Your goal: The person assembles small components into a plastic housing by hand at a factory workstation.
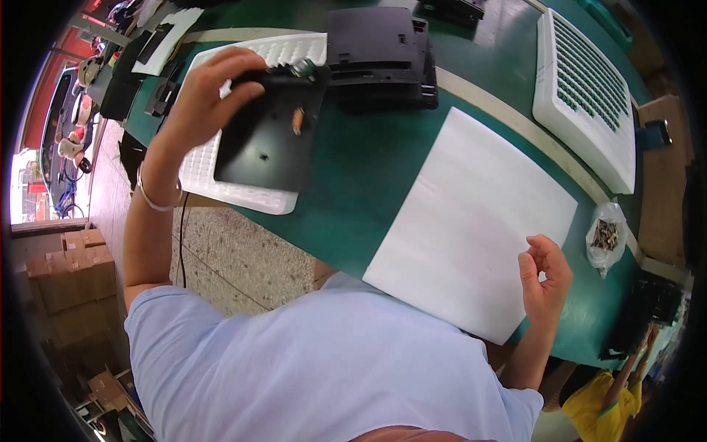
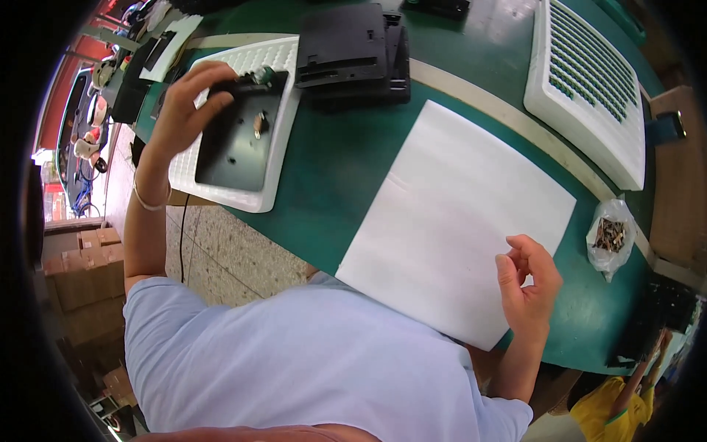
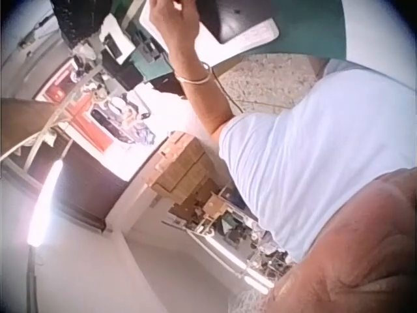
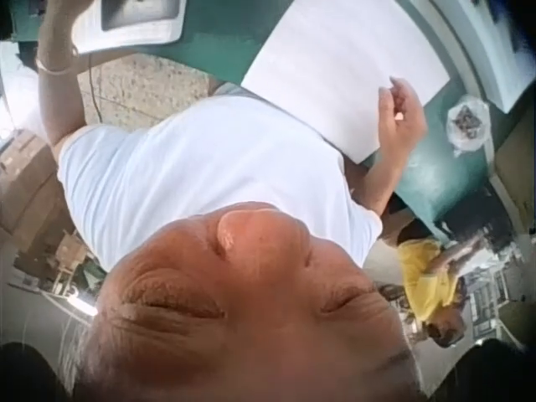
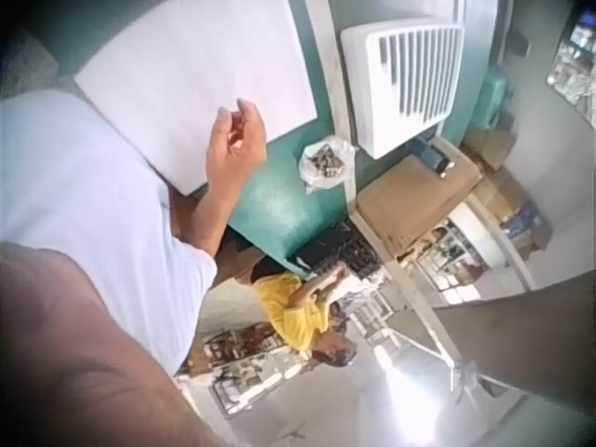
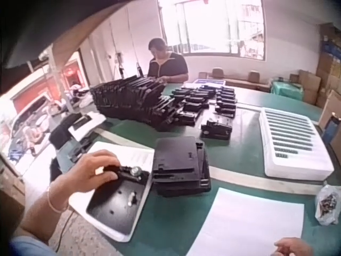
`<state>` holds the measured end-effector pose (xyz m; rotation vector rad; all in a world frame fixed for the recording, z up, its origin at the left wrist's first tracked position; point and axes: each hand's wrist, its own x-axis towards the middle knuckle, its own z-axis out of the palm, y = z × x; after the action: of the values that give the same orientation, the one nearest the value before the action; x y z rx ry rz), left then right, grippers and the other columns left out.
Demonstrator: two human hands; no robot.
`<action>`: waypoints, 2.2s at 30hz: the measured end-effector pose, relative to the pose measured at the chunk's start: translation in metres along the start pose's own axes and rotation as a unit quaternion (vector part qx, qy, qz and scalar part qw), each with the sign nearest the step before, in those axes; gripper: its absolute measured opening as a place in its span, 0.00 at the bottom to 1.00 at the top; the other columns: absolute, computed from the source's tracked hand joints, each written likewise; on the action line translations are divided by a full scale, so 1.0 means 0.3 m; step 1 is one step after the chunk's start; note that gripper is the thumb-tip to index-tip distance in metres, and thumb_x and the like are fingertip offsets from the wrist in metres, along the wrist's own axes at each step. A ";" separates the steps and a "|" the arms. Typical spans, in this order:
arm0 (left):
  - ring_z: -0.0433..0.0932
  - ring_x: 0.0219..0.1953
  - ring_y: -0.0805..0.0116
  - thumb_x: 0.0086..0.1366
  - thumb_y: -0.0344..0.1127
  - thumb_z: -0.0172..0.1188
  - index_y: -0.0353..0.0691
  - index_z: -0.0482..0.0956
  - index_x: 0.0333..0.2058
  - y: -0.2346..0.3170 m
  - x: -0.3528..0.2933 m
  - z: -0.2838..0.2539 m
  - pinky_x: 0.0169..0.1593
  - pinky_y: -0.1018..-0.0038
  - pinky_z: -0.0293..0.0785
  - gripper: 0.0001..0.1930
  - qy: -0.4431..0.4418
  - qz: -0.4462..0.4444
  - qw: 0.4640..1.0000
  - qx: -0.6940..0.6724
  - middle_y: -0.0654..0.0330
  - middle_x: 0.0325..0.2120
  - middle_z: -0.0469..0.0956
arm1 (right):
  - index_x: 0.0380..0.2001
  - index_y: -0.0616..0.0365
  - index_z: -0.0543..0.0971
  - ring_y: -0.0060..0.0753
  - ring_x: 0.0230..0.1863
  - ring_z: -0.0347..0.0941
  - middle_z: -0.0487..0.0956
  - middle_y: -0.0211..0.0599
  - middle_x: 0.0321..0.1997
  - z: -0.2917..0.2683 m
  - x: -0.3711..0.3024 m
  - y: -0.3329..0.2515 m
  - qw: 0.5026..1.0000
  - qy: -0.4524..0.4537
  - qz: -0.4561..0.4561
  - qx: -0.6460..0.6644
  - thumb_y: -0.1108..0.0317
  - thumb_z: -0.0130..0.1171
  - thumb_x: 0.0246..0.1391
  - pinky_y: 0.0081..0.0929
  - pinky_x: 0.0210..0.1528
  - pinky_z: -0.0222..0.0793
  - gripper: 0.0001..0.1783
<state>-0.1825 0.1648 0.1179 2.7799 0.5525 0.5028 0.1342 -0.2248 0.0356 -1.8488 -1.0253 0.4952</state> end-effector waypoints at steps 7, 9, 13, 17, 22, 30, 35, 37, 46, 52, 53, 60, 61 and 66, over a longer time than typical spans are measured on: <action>0.78 0.42 0.54 0.63 0.31 0.62 0.33 0.77 0.44 -0.314 0.024 0.040 0.48 0.70 0.73 0.12 0.054 0.019 0.998 0.038 0.52 0.41 0.78 | 0.41 0.63 0.79 0.12 0.23 0.63 0.73 0.26 0.26 0.024 0.048 -0.002 0.999 -0.001 -0.010 -0.044 0.78 0.63 0.54 0.13 0.24 0.57 0.11; 0.78 0.41 0.55 0.63 0.31 0.62 0.33 0.77 0.43 -0.362 0.040 0.081 0.47 0.70 0.73 0.12 0.058 0.011 0.998 0.032 0.52 0.41 0.78 | 0.40 0.63 0.79 0.13 0.23 0.63 0.73 0.26 0.26 0.026 0.052 -0.009 0.997 -0.012 -0.019 -0.075 0.79 0.62 0.54 0.13 0.24 0.57 0.09; 0.77 0.41 0.56 0.64 0.32 0.61 0.34 0.78 0.43 -0.384 0.070 0.143 0.46 0.69 0.73 0.11 0.057 0.000 0.998 0.012 0.53 0.40 0.78 | 0.39 0.63 0.79 0.13 0.23 0.63 0.73 0.27 0.26 0.023 0.050 -0.005 0.996 -0.015 -0.025 -0.084 0.79 0.62 0.54 0.13 0.24 0.58 0.09; 0.76 0.45 0.54 0.64 0.32 0.62 0.35 0.79 0.42 -0.399 0.099 0.188 0.49 0.67 0.73 0.10 0.053 -0.009 0.998 0.022 0.53 0.40 0.79 | 0.42 0.65 0.79 0.11 0.26 0.66 0.76 0.25 0.30 0.014 0.048 -0.004 0.996 -0.034 -0.010 -0.086 0.78 0.60 0.58 0.11 0.28 0.60 0.08; 0.75 0.47 0.53 0.63 0.33 0.62 0.36 0.79 0.42 -0.397 0.119 0.215 0.53 0.65 0.72 0.10 0.040 -0.018 0.999 0.031 0.53 0.41 0.79 | 0.42 0.64 0.79 0.11 0.27 0.67 0.76 0.25 0.31 0.018 0.051 -0.002 0.995 -0.033 -0.008 -0.094 0.76 0.60 0.59 0.12 0.28 0.61 0.08; 0.74 0.51 0.54 0.64 0.33 0.62 0.37 0.81 0.43 -0.433 0.135 0.229 0.57 0.66 0.70 0.11 0.028 -0.018 0.998 0.059 0.55 0.44 0.79 | 0.42 0.64 0.79 0.11 0.27 0.67 0.76 0.25 0.30 0.021 0.052 0.009 0.995 -0.032 0.001 -0.096 0.75 0.60 0.59 0.12 0.28 0.60 0.08; 0.73 0.52 0.55 0.63 0.33 0.63 0.37 0.81 0.44 -0.445 0.130 0.238 0.59 0.67 0.70 0.12 0.030 -0.011 0.997 0.073 0.55 0.45 0.79 | 0.42 0.63 0.79 0.11 0.27 0.66 0.76 0.25 0.31 0.027 0.057 0.010 0.995 -0.036 0.005 -0.094 0.75 0.61 0.59 0.12 0.29 0.60 0.08; 0.73 0.53 0.56 0.63 0.33 0.63 0.38 0.81 0.44 -0.442 0.129 0.241 0.60 0.67 0.69 0.12 0.028 -0.012 0.997 0.068 0.55 0.46 0.79 | 0.42 0.63 0.79 0.11 0.27 0.66 0.76 0.25 0.31 0.027 0.059 0.010 0.995 -0.036 0.006 -0.094 0.75 0.61 0.59 0.12 0.29 0.60 0.08; 0.74 0.50 0.56 0.62 0.34 0.64 0.39 0.83 0.43 -0.431 0.128 0.265 0.57 0.66 0.71 0.12 0.070 -0.006 0.995 0.071 0.55 0.43 0.79 | 0.42 0.64 0.79 0.11 0.27 0.66 0.76 0.24 0.32 0.027 0.061 0.015 0.994 -0.037 0.002 -0.100 0.74 0.60 0.59 0.13 0.29 0.61 0.08; 0.76 0.48 0.55 0.62 0.35 0.65 0.40 0.83 0.44 -0.433 0.127 0.275 0.54 0.67 0.73 0.12 0.074 -0.013 0.994 0.075 0.54 0.43 0.79 | 0.42 0.63 0.79 0.12 0.27 0.66 0.76 0.24 0.31 0.028 0.062 0.020 0.994 -0.036 0.010 -0.098 0.74 0.61 0.60 0.12 0.30 0.61 0.08; 0.76 0.49 0.55 0.61 0.35 0.66 0.40 0.84 0.43 -0.435 0.127 0.279 0.54 0.67 0.74 0.12 0.076 -0.021 0.995 0.067 0.54 0.43 0.79 | 0.42 0.63 0.79 0.11 0.28 0.66 0.76 0.24 0.31 0.028 0.063 0.021 0.994 -0.035 0.010 -0.100 0.74 0.61 0.59 0.12 0.30 0.61 0.08; 0.76 0.48 0.54 0.61 0.34 0.66 0.40 0.83 0.43 -0.423 0.125 0.287 0.53 0.67 0.74 0.12 0.100 -0.023 0.993 0.055 0.54 0.44 0.79 | 0.41 0.63 0.79 0.12 0.27 0.65 0.76 0.24 0.31 0.023 0.070 0.020 0.994 -0.032 0.001 -0.103 0.74 0.61 0.59 0.12 0.29 0.59 0.07; 0.76 0.48 0.54 0.61 0.34 0.66 0.40 0.83 0.43 -0.423 0.124 0.285 0.53 0.67 0.74 0.12 0.101 -0.023 0.993 0.057 0.54 0.44 0.79 | 0.41 0.63 0.79 0.12 0.27 0.65 0.76 0.24 0.31 0.021 0.070 0.019 0.994 -0.031 -0.001 -0.102 0.74 0.61 0.59 0.12 0.29 0.59 0.07; 0.76 0.48 0.55 0.61 0.34 0.66 0.40 0.83 0.44 -0.418 0.130 0.265 0.51 0.66 0.74 0.13 0.101 -0.016 0.994 0.036 0.55 0.45 0.79 | 0.40 0.64 0.79 0.12 0.27 0.66 0.76 0.25 0.31 0.005 0.064 0.013 0.995 -0.020 -0.005 -0.099 0.76 0.60 0.59 0.12 0.29 0.60 0.07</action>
<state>-0.1585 0.2780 0.0172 2.8005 0.6687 0.7779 0.1458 -0.2093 0.0331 -2.0149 -1.1437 0.4385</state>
